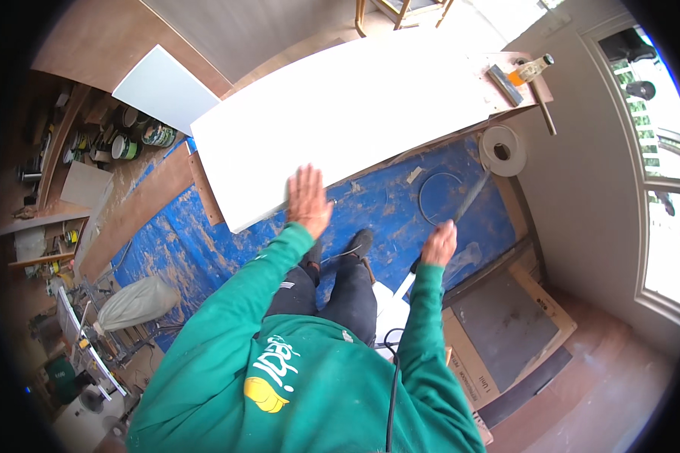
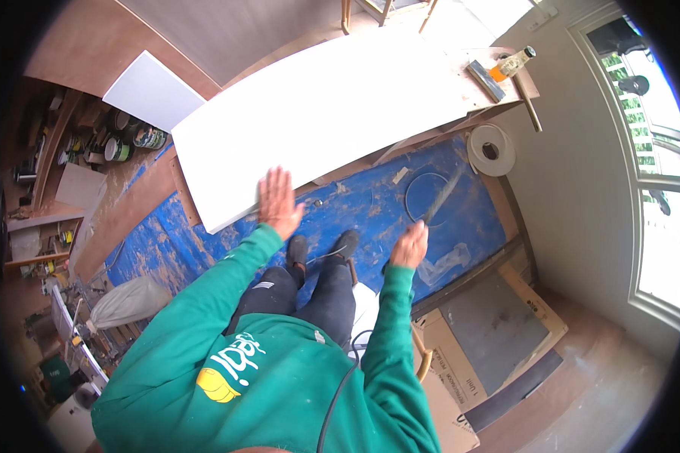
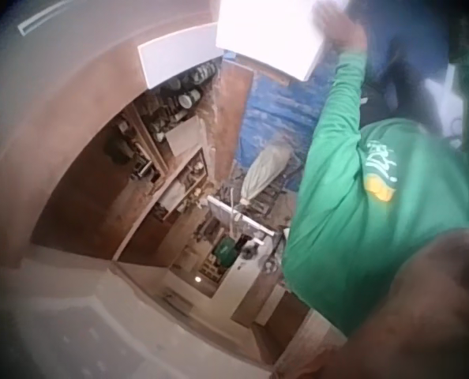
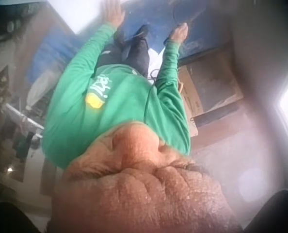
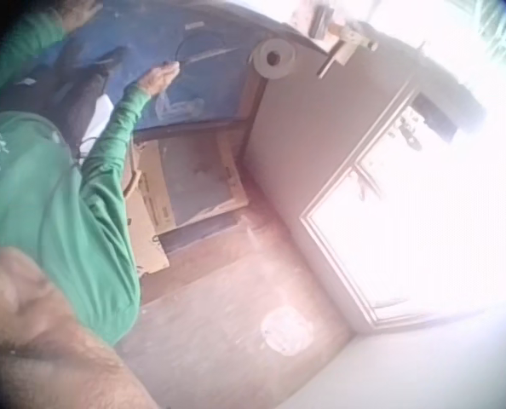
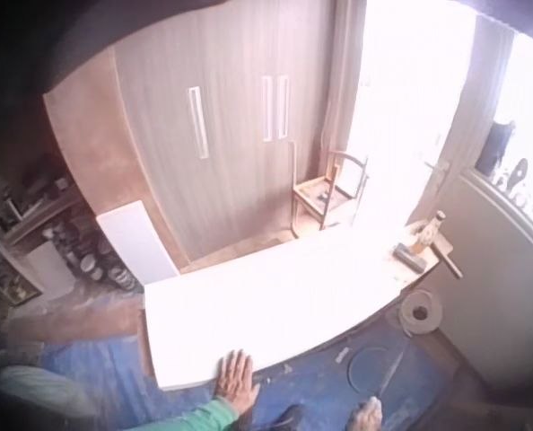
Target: The person sands the edges of a white board using a hand file and then trims the laminate edge with a utility knife.
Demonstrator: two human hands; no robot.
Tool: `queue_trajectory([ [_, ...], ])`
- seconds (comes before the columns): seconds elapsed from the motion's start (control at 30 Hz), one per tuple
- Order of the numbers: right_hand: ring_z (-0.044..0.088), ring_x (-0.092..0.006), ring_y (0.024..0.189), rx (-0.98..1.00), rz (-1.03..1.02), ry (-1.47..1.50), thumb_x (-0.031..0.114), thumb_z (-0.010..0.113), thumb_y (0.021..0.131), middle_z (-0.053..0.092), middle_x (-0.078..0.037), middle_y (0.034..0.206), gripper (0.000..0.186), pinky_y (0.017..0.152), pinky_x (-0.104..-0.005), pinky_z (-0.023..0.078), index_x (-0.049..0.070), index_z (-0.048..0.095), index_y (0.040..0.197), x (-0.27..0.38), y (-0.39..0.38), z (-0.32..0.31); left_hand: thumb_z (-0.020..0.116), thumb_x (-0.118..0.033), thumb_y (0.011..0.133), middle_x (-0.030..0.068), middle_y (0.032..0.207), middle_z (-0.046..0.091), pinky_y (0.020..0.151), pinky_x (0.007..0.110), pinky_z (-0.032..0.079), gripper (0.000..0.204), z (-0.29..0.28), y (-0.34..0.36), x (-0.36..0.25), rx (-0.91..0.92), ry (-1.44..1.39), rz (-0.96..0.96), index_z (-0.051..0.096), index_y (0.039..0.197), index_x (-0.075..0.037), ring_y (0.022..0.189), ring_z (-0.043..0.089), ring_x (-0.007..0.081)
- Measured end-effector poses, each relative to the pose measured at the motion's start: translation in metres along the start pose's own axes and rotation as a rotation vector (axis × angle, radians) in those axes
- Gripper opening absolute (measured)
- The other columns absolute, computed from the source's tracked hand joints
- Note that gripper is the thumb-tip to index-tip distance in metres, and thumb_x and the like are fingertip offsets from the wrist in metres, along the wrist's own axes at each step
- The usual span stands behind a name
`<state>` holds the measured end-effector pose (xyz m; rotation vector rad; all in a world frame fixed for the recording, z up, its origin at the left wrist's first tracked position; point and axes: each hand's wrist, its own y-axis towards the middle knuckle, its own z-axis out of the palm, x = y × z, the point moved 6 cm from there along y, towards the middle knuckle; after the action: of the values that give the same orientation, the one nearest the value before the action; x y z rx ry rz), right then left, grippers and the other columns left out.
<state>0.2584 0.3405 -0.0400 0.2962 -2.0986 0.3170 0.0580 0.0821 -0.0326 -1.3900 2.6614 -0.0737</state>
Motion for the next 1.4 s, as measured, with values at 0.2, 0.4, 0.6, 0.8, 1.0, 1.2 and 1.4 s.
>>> queue_trajectory([
  [0.2,0.044,-0.0102,0.047,0.030,0.227,0.130,0.035,0.039,0.104,0.042,0.000,0.054,0.042,0.043,-0.0319,0.036,0.002,0.054,0.085,-0.075,-0.083,-0.007,0.067,-0.037,0.085,0.0192,0.153,0.031,0.120,0.050,0.012,0.059,-0.023,0.077,-0.144,0.100,-0.272,0.317,0.053,0.135,-0.009,0.145,0.019,0.0376],
  [0.4,0.060,-0.0305,0.056,0.309,-0.178,-0.099,0.026,0.052,0.099,0.057,-0.014,0.065,0.022,0.051,-0.0443,0.044,0.005,0.054,0.093,-0.020,-0.121,0.061,0.068,-0.019,0.084,0.0188,0.128,0.055,0.113,0.050,0.026,0.046,-0.049,0.093,-0.034,-0.351,-0.438,0.053,0.053,0.122,0.003,0.128,0.045,0.0357],
  [0.6,0.058,-0.0448,0.063,0.484,-0.454,-0.315,0.022,0.057,0.095,0.058,-0.022,0.070,0.021,0.055,-0.0495,0.046,0.006,0.047,0.085,-0.008,-0.143,0.128,0.039,-0.046,0.098,0.0123,0.159,0.020,0.117,0.059,0.006,0.062,-0.017,0.095,0.057,-0.195,0.017,-0.303,0.029,0.151,-0.016,0.147,0.013,0.0354],
  [0.8,0.056,-0.0427,0.054,0.200,-0.517,-0.327,0.020,0.052,0.099,0.053,-0.022,0.059,0.022,0.044,-0.0471,0.041,0.005,0.045,0.084,0.067,-0.018,0.162,0.039,-0.044,0.099,0.0102,0.160,0.018,0.116,0.060,0.008,0.058,-0.013,0.097,0.060,-0.212,0.012,-0.277,0.028,0.152,-0.021,0.148,0.012,0.0344],
  [1.0,0.061,-0.0416,0.057,0.436,-0.521,-0.483,0.027,0.060,0.093,0.059,-0.019,0.062,0.022,0.051,-0.0507,0.048,0.008,0.049,0.087,0.015,-0.119,0.128,0.037,-0.043,0.100,0.0095,0.160,0.017,0.116,0.061,0.007,0.057,-0.017,0.091,0.062,-0.173,0.036,-0.293,0.028,0.152,-0.020,0.148,0.011,0.0341],
  [1.2,0.059,-0.0439,0.057,0.259,-0.508,-0.506,0.025,0.050,0.099,0.058,-0.022,0.062,0.024,0.047,-0.0504,0.045,0.005,0.046,0.086,0.086,-0.019,0.154,0.041,-0.041,0.099,0.0102,0.160,0.017,0.116,0.061,0.007,0.058,-0.016,0.096,0.060,-0.177,0.017,-0.268,0.029,0.151,-0.020,0.148,0.011,0.0345],
  [1.4,0.060,-0.0419,0.055,0.438,-0.534,-0.522,0.028,0.054,0.096,0.058,-0.020,0.061,0.023,0.048,-0.0505,0.047,0.007,0.048,0.088,0.040,-0.106,0.131,0.041,-0.039,0.099,0.0104,0.160,0.018,0.115,0.062,0.008,0.058,-0.019,0.091,0.060,-0.164,0.010,-0.278,0.029,0.151,-0.019,0.147,0.012,0.0352],
])
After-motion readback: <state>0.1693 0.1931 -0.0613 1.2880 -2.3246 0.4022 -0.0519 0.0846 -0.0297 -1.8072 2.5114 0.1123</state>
